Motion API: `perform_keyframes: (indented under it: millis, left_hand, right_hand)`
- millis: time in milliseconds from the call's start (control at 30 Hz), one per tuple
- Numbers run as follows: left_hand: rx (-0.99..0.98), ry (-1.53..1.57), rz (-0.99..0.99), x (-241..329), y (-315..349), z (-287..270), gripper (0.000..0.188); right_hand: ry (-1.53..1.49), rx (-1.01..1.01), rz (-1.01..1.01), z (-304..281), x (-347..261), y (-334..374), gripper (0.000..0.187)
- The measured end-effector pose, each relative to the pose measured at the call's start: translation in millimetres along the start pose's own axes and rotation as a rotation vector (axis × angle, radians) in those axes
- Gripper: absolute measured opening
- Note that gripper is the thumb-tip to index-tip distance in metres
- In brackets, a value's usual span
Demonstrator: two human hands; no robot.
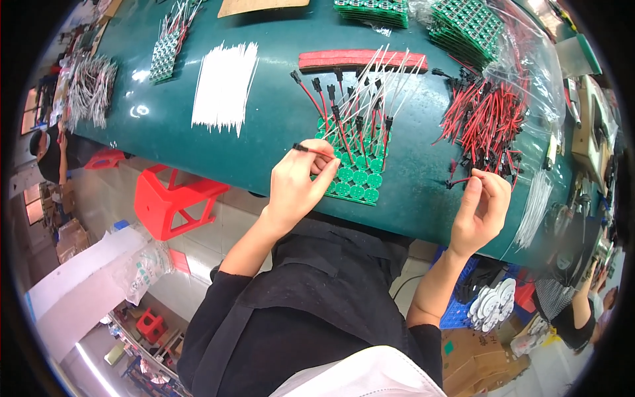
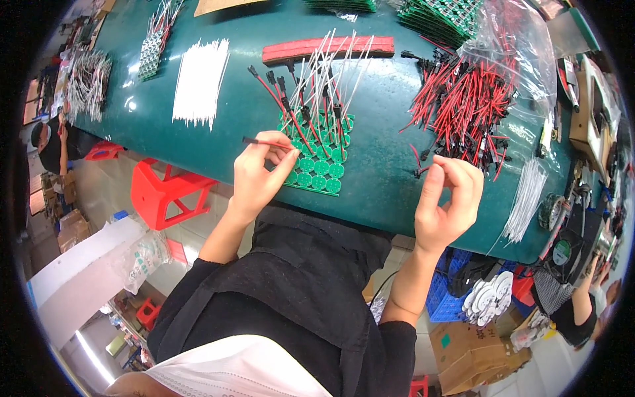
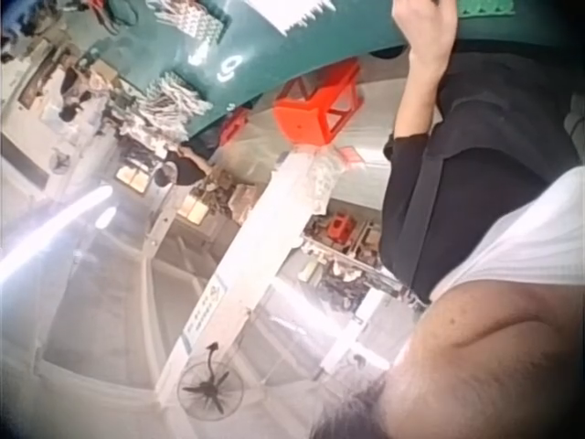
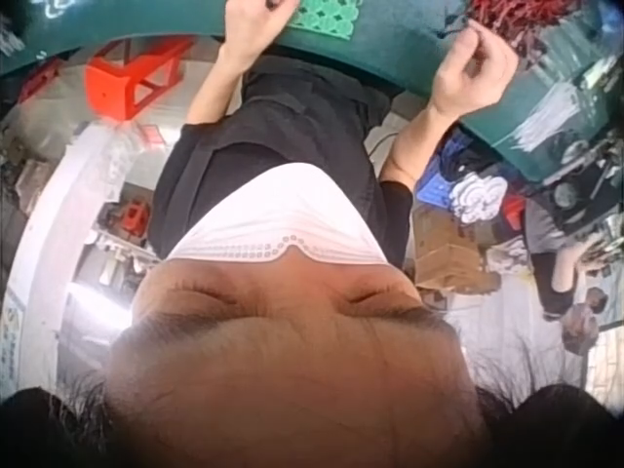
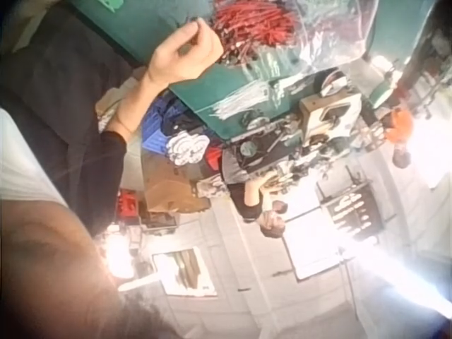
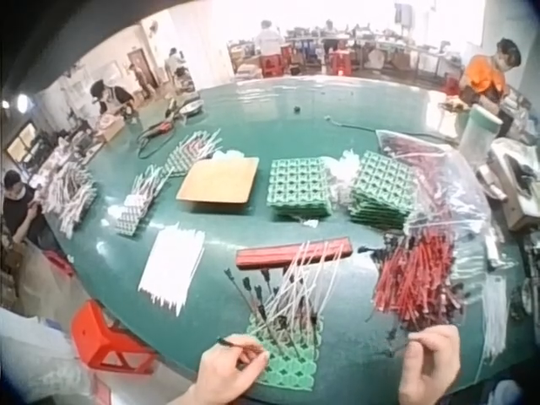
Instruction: Soldering and connecting electrical wires to a multi-unit PCB panel at a factory workbench.
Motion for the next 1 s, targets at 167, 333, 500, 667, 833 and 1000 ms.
perform_keyframes:
  millis: [167,333,500,667,833,1000]
  left_hand:
    - [0.009,0.106,-0.188,-8.0,-2.9,-1.4,0.023]
    - [0.03,0.117,0.0,3.5,6.4,-9.2,0.022]
    - [-0.265,0.601,-0.105,29.4,34.2,-5.9,0.026]
    - [-0.062,0.643,-0.162,7.8,29.0,-17.3,0.011]
    - [-0.054,0.881,-0.271,-1.5,29.1,-20.6,0.008]
    - [-0.154,0.75,-0.239,1.6,28.5,-15.7,0.011]
  right_hand:
    - [-0.246,0.037,0.312,-4.5,29.3,19.1,0.008]
    - [-0.764,0.3,0.324,-9.2,10.8,34.8,0.009]
    - [-1.034,-0.173,0.464,65.9,-41.2,60.9,0.012]
    - [-0.78,-0.394,0.435,105.3,-52.4,78.3,0.012]
    - [-0.531,-0.402,0.241,107.0,-60.1,69.5,0.013]
    - [-0.422,-0.404,0.103,108.8,-74.5,67.1,0.016]
Point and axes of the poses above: each hand's wrist, its own y-axis away from the middle knuckle, its own z-axis out of the palm, x = y × z, the point moved 7 cm from there along -y, towards the middle knuckle, and after that the axes turned 1 degree about -z, right-handed, at the moved point
